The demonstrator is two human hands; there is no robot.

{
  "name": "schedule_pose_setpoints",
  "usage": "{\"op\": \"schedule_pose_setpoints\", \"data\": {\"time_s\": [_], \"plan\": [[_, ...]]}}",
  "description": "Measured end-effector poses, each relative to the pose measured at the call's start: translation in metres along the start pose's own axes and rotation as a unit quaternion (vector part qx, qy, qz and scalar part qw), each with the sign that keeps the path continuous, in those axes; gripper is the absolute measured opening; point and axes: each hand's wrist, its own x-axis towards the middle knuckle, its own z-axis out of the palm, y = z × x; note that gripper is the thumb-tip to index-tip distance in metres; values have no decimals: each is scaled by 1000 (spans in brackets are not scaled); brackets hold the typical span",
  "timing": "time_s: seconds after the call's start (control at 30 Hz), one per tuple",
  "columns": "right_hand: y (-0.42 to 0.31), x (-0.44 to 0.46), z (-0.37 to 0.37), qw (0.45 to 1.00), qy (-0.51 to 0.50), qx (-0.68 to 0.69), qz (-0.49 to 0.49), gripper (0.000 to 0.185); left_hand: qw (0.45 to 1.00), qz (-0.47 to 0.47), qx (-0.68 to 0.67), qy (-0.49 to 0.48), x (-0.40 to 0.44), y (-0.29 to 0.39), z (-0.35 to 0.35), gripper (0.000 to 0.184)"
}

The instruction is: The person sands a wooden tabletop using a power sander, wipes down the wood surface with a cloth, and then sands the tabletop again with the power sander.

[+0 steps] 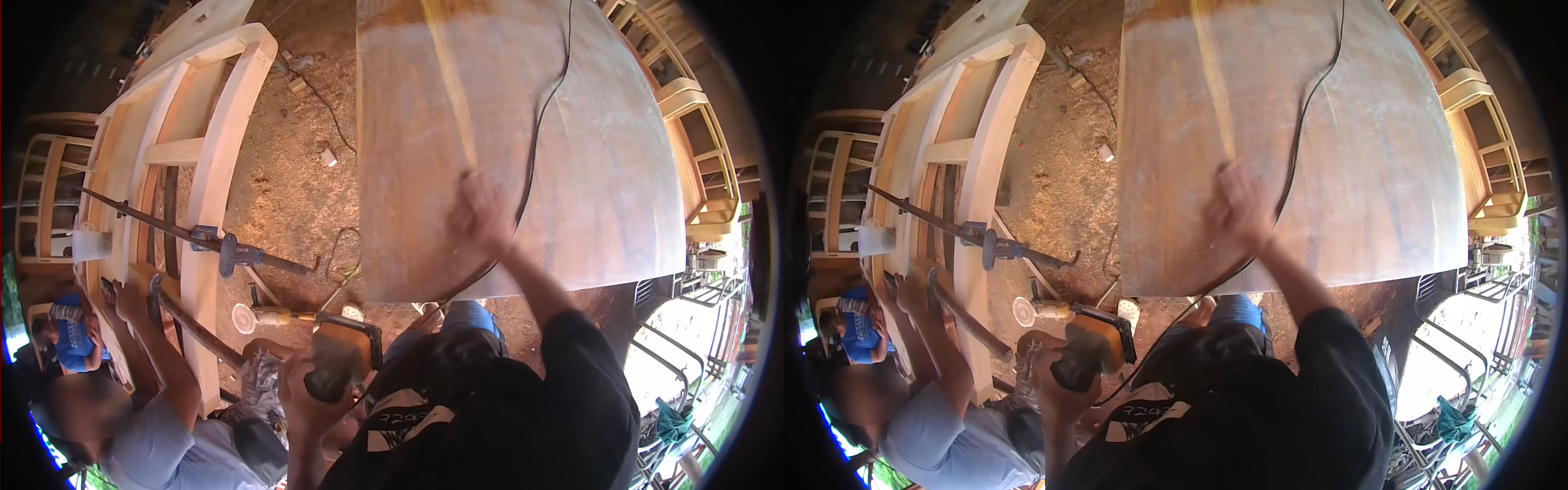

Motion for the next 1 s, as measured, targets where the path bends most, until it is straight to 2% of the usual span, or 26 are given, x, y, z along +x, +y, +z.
{"op": "schedule_pose_setpoints", "data": {"time_s": [0.07,0.1,0.13,0.17,0.2,0.23,0.27,0.37,0.47,0.53,0.63,0.67,0.7,0.77,0.87,0.93,1.0], "plan": [[62,33,7,965,158,-61,200,71,1000,19,0,12,4,11,12,65],[55,48,-2,955,117,-86,260,74,999,29,1,17,3,17,16,64],[30,62,-28,966,-32,-106,235,73,999,25,-2,20,1,23,19,64],[15,52,19,985,-30,-91,143,71,999,23,-6,22,0,29,21,63],[-24,38,36,985,-41,-165,38,69,1000,20,-11,21,-3,37,24,63],[-76,21,2,970,-120,-204,-50,69,999,33,-8,25,-5,44,24,64],[-104,-3,-23,965,-206,-74,-140,68,999,46,-4,28,-6,52,22,65],[-83,-51,-16,969,-163,87,-162,68,999,49,2,13,-12,75,16,66],[28,-56,-62,990,-109,-11,84,69,1000,26,15,5,-24,95,21,66],[113,-46,-35,968,90,-19,235,71,1000,18,20,14,-25,111,28,67],[102,-20,-45,937,47,-112,327,73,1000,9,25,13,-25,140,39,69],[81,-25,-54,964,-56,-191,175,73,999,6,31,5,-26,148,41,70],[46,-31,-54,983,-62,-103,135,72,999,3,36,-4,-26,156,44,71],[-3,-76,-21,995,5,92,-41,72,999,15,32,-13,-27,170,45,71],[17,-120,-77,983,-119,139,14,74,999,36,29,-8,-32,180,46,72],[79,-144,-66,987,-46,82,127,75,999,42,33,-9,-36,186,50,73],[145,-148,-79,958,3,-79,277,73,998,36,44,-17,-37,196,58,73]]}}
